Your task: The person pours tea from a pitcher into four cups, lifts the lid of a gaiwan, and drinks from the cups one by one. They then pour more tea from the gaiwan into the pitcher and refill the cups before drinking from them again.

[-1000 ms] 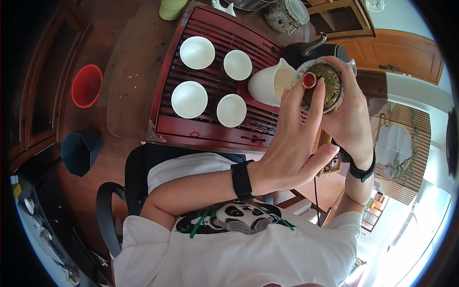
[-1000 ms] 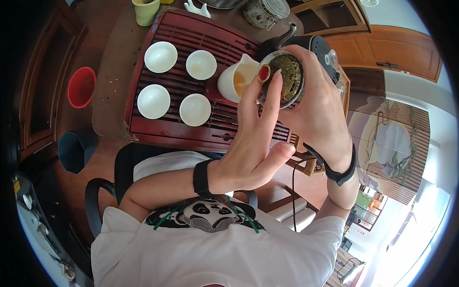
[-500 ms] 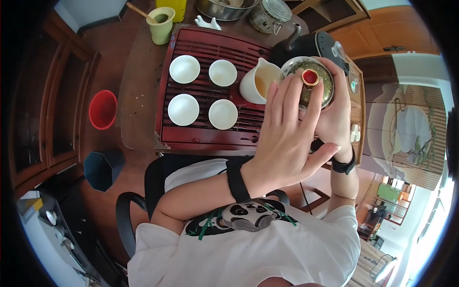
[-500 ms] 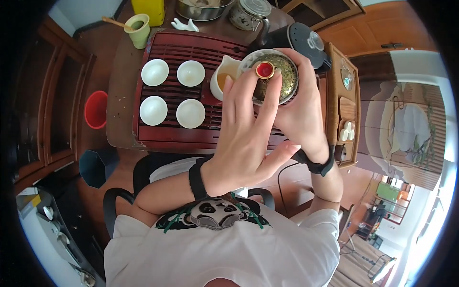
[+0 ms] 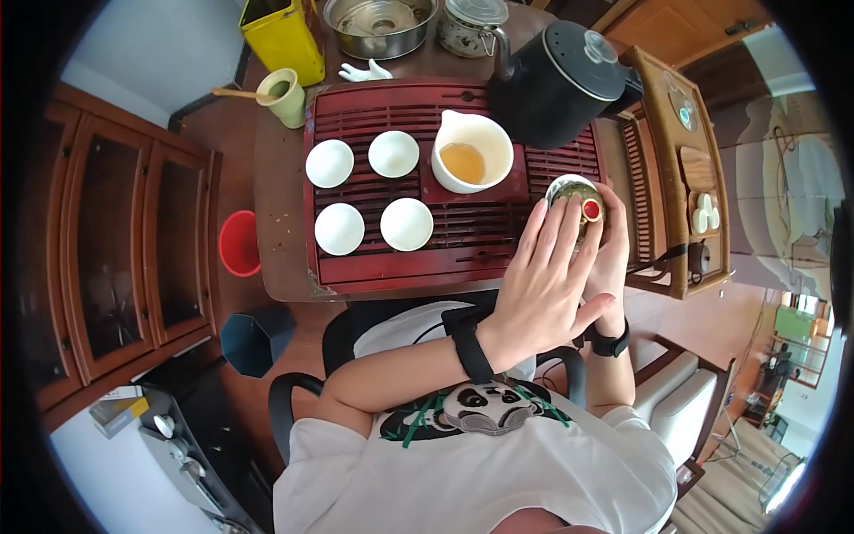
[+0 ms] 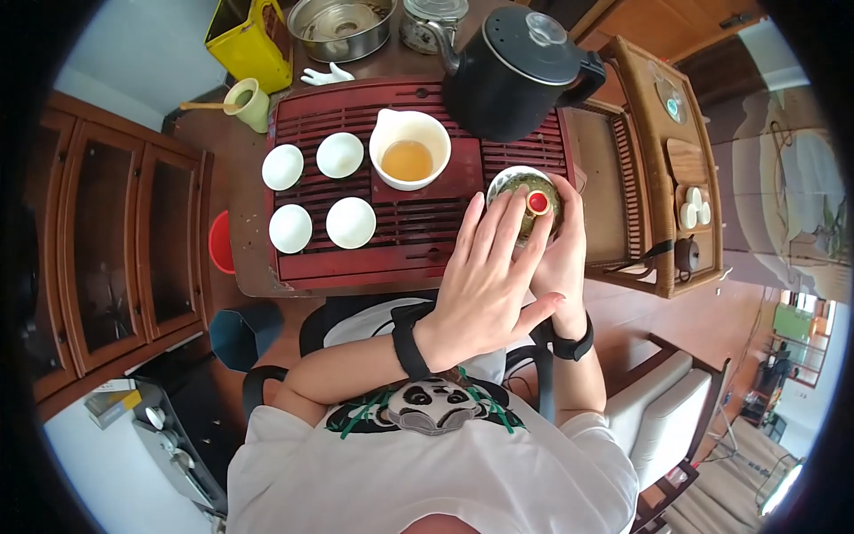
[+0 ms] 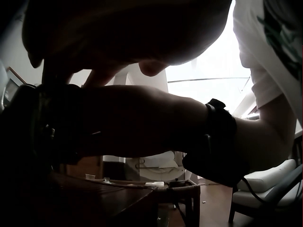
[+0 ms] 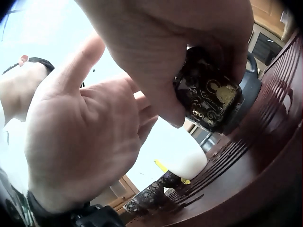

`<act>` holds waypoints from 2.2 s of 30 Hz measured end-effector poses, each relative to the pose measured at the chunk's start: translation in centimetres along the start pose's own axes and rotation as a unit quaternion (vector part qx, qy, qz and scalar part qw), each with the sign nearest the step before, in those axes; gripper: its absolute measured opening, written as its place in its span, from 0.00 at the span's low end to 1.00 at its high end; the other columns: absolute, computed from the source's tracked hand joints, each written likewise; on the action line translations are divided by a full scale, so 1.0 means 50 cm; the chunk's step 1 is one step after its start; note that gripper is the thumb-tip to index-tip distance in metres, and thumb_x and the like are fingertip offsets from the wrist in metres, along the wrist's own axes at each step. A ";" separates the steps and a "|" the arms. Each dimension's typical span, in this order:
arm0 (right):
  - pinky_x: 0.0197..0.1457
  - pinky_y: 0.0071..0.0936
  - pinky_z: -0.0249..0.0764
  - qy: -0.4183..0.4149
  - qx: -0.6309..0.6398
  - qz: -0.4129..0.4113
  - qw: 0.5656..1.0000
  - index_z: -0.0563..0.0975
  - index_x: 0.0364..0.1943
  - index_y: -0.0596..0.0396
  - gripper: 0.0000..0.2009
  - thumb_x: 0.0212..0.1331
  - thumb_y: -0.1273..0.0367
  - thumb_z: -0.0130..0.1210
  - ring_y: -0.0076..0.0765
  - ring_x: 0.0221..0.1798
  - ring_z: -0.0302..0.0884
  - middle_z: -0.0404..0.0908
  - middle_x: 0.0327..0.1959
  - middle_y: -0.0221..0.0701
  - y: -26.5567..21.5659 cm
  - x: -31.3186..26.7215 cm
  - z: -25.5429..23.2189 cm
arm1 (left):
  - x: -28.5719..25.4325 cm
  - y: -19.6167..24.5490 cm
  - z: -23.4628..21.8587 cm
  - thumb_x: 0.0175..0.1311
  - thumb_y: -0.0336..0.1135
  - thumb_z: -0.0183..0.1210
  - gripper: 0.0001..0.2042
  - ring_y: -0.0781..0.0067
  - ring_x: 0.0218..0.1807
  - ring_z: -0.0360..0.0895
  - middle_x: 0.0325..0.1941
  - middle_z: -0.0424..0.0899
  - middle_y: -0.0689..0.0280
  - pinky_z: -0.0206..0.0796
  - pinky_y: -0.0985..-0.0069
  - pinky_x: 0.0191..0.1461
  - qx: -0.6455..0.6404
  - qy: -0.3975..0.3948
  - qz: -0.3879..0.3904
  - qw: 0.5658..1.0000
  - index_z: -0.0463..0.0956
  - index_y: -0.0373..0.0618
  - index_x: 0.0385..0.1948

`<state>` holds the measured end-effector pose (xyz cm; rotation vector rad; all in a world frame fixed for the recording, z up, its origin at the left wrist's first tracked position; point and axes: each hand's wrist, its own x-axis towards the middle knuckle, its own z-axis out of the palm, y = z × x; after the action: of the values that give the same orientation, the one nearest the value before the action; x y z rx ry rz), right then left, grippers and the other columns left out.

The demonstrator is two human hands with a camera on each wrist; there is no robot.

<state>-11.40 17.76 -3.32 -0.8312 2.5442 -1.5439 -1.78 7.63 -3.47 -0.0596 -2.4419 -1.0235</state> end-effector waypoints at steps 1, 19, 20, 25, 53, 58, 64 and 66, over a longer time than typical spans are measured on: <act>0.60 0.35 0.77 -0.007 -0.012 0.009 1.000 0.67 0.65 0.59 0.37 0.50 0.68 0.74 0.41 0.57 0.80 0.79 0.56 0.40 0.003 -0.002 -0.001 | -0.001 0.000 0.004 0.65 0.59 0.58 0.41 0.32 0.76 0.54 0.74 0.58 0.34 0.38 0.38 0.80 0.004 -0.004 -0.005 1.000 0.62 0.32 0.70; 0.80 0.43 0.58 -0.083 -0.096 -0.041 0.991 0.66 0.72 0.57 0.43 0.43 0.76 0.70 0.50 0.77 0.60 0.66 0.73 0.45 -0.002 -0.003 -0.088 | -0.007 -0.009 -0.071 0.68 0.60 0.55 0.36 0.34 0.74 0.58 0.75 0.58 0.37 0.39 0.36 0.77 0.005 -0.028 -0.005 1.000 0.69 0.38 0.67; 0.79 0.43 0.59 -0.065 -0.065 -0.033 0.995 0.70 0.69 0.58 0.40 0.44 0.76 0.69 0.49 0.76 0.63 0.69 0.71 0.45 -0.013 0.000 -0.096 | -0.012 -0.011 -0.096 0.68 0.60 0.55 0.35 0.33 0.73 0.60 0.74 0.59 0.36 0.41 0.36 0.77 0.011 -0.022 0.004 1.000 0.70 0.37 0.65; 0.72 0.39 0.66 -0.042 -0.056 -0.062 0.996 0.80 0.55 0.56 0.26 0.47 0.74 0.70 0.45 0.68 0.73 0.80 0.61 0.38 0.001 0.029 -0.073 | -0.044 -0.035 -0.201 0.65 0.54 0.60 0.26 0.45 0.68 0.67 0.68 0.71 0.50 0.45 0.41 0.76 0.059 0.010 -0.035 0.998 0.79 0.41 0.56; 0.68 0.30 0.71 0.064 0.321 0.044 0.944 0.75 0.53 0.63 0.09 0.73 0.75 0.51 0.32 0.62 0.77 0.79 0.61 0.43 0.043 0.032 -0.057 | -0.092 -0.108 -0.263 0.54 0.33 0.73 0.26 0.55 0.65 0.70 0.59 0.79 0.64 0.49 0.44 0.78 0.236 0.044 -0.145 0.960 0.76 0.48 0.57; 0.70 0.35 0.73 0.047 0.491 0.092 0.865 0.73 0.57 0.66 0.14 0.77 0.69 0.46 0.39 0.63 0.79 0.80 0.60 0.44 0.036 0.030 -0.071 | -0.093 -0.067 -0.231 0.51 0.30 0.73 0.20 0.56 0.55 0.75 0.51 0.83 0.63 0.63 0.59 0.65 0.163 0.098 -0.097 0.977 0.82 0.45 0.49; 0.76 0.46 0.71 -0.004 0.559 0.121 0.820 0.70 0.59 0.69 0.18 0.79 0.65 0.44 0.52 0.68 0.76 0.76 0.63 0.51 0.019 0.026 -0.079 | -0.060 -0.043 -0.161 0.52 0.27 0.72 0.15 0.59 0.45 0.76 0.44 0.84 0.63 0.67 0.65 0.51 0.030 0.067 -0.050 0.996 0.84 0.44 0.43; 0.75 0.46 0.71 -0.019 0.548 0.095 0.831 0.71 0.58 0.66 0.16 0.79 0.66 0.44 0.50 0.69 0.75 0.76 0.63 0.49 0.014 0.024 -0.075 | -0.046 -0.031 -0.153 0.51 0.23 0.70 0.13 0.58 0.44 0.78 0.42 0.85 0.60 0.69 0.67 0.51 0.018 0.051 -0.039 0.998 0.84 0.41 0.41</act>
<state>-13.88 20.48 -1.77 -0.3866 1.1960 -2.3586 3.09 1.64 -0.96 0.0988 -2.3842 -0.9914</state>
